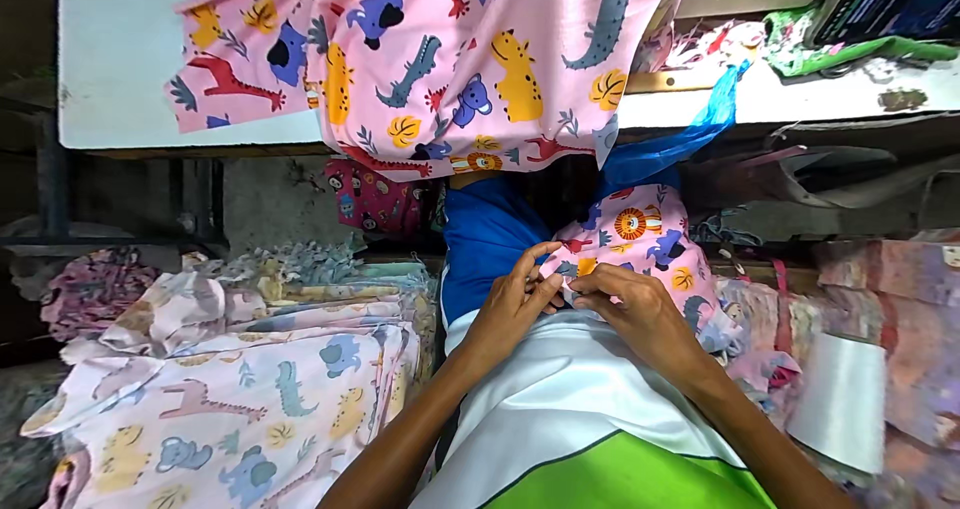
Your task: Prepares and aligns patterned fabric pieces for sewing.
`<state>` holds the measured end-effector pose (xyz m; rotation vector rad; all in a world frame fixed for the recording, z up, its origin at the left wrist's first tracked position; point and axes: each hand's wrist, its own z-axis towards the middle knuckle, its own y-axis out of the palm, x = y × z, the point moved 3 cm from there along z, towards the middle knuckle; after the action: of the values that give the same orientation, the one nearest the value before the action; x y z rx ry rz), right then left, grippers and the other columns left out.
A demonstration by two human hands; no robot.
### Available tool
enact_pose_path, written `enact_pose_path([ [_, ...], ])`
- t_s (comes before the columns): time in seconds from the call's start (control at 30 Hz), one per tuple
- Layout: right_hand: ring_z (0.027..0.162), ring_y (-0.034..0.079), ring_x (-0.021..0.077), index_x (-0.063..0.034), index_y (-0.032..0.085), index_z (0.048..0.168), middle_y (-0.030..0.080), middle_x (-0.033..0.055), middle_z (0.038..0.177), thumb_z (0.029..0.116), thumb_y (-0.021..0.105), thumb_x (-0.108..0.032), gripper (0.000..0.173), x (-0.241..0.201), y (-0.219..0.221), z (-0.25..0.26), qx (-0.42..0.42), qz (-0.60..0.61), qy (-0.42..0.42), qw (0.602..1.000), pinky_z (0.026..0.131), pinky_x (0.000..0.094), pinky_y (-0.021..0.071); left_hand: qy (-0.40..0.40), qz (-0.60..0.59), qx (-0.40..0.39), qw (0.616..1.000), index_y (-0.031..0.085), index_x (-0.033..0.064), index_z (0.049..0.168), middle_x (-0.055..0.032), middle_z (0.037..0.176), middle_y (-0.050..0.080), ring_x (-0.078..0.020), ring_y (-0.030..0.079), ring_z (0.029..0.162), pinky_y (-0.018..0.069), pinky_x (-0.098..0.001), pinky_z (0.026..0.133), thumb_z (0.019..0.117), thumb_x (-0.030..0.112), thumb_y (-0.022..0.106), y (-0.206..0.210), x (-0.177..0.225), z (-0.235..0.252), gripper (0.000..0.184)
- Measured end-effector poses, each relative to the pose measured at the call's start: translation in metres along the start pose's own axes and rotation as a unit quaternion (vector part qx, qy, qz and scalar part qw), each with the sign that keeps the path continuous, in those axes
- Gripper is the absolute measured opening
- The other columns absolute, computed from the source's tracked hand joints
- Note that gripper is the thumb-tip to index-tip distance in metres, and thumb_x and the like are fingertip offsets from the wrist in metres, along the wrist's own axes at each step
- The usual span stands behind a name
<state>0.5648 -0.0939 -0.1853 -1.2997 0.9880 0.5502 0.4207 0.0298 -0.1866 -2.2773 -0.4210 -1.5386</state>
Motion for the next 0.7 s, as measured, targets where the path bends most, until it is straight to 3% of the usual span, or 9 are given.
enact_pose_path([
  [0.2, 0.08, 0.065, 0.0129, -0.0052, 0.075, 0.108, 0.071, 0.0059, 0.09, 0.0988, 0.065, -0.025, 0.024, 0.0042, 0.0006, 0.0016, 0.001, 0.005, 0.006, 1.0, 0.076, 0.0266, 0.0536, 0.022, 0.017, -0.01, 1.0, 0.041, 0.0057, 0.152, -0.0044, 0.1, 0.07, -0.0107, 0.072, 0.085, 0.0616, -0.0274, 0.079, 0.1066, 0.027, 0.053, 0.0017, 0.002, 0.0005, 0.051],
  [0.3, 0.086, 0.066, 0.014, -0.0052, 0.076, 0.105, 0.07, 0.0067, 0.092, 0.1008, 0.062, -0.022, 0.022, 0.0037, 0.0002, 0.0005, 0.008, -0.004, -0.002, 1.0, 0.081, 0.027, 0.0545, 0.017, 0.03, -0.003, 0.999, 0.043, 0.0067, 0.15, -0.0031, 0.103, 0.07, -0.0097, 0.072, 0.087, 0.0612, -0.0265, 0.079, 0.1049, 0.029, 0.056, 0.0031, 0.002, -0.0004, 0.052],
  [0.43, 0.088, 0.071, 0.0128, -0.0039, 0.074, 0.104, 0.073, 0.008, 0.098, 0.1003, 0.061, -0.012, 0.016, 0.0032, -0.0011, -0.0019, 0.012, -0.007, 0.015, 1.0, 0.084, 0.0252, 0.058, 0.0, 0.027, 0.027, 0.999, 0.049, 0.0084, 0.147, -0.0055, 0.101, 0.072, -0.0129, 0.073, 0.087, 0.0624, -0.03, 0.08, 0.1079, 0.023, 0.05, 0.0019, -0.003, 0.0014, 0.042],
  [0.57, 0.092, 0.07, 0.0102, -0.0047, 0.075, 0.108, 0.073, 0.0065, 0.1, 0.0997, 0.062, -0.013, 0.018, 0.0041, -0.0023, -0.003, 0.0, 0.015, 0.023, 1.0, 0.088, 0.0237, 0.0566, -0.001, 0.049, 0.016, 0.999, 0.059, 0.0084, 0.139, -0.006, 0.106, 0.072, -0.0114, 0.073, 0.088, 0.0622, -0.0285, 0.08, 0.1109, 0.021, 0.042, -0.0025, -0.0061, 0.0037, 0.035],
  [0.7, 0.088, 0.064, 0.0137, -0.0084, 0.077, 0.104, 0.072, 0.0034, 0.093, 0.0972, 0.066, -0.017, 0.016, 0.0025, -0.003, -0.0016, 0.009, 0.005, 0.017, 1.0, 0.082, 0.0277, 0.0516, 0.017, 0.048, 0.035, 0.998, 0.071, 0.0062, 0.125, -0.0048, 0.108, 0.071, -0.0088, 0.071, 0.088, 0.0611, -0.0258, 0.08, 0.1087, 0.019, 0.048, -0.0028, -0.0054, 0.0029, 0.031],
])
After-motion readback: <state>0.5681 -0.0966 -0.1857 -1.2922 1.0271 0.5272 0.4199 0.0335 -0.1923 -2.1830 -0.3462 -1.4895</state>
